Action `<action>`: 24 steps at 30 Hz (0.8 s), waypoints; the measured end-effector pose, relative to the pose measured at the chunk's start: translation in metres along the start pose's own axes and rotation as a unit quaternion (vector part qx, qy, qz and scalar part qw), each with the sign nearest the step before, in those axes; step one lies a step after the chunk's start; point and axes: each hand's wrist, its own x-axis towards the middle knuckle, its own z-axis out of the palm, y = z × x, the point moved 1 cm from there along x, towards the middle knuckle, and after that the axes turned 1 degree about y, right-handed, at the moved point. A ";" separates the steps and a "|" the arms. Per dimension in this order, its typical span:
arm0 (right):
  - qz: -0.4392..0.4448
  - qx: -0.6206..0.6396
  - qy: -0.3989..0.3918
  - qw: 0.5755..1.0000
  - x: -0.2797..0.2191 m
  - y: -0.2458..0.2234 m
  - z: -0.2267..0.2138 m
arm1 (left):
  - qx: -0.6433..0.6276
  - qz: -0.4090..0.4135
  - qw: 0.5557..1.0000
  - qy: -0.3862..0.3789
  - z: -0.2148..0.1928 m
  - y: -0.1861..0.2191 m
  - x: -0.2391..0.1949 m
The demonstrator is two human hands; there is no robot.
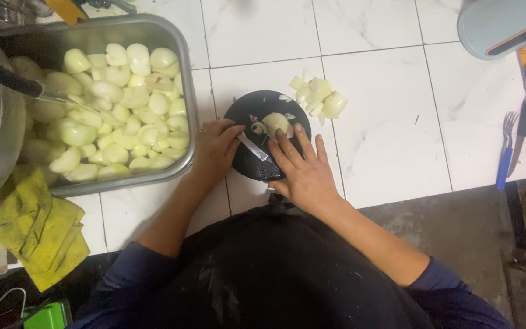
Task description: Slicing peeled onions on a cutting board in a kitchen.
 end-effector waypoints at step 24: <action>0.103 -0.070 -0.044 0.991 -0.020 0.030 0.014 | -0.002 -0.017 1.000 0.021 -0.013 -0.011 -0.005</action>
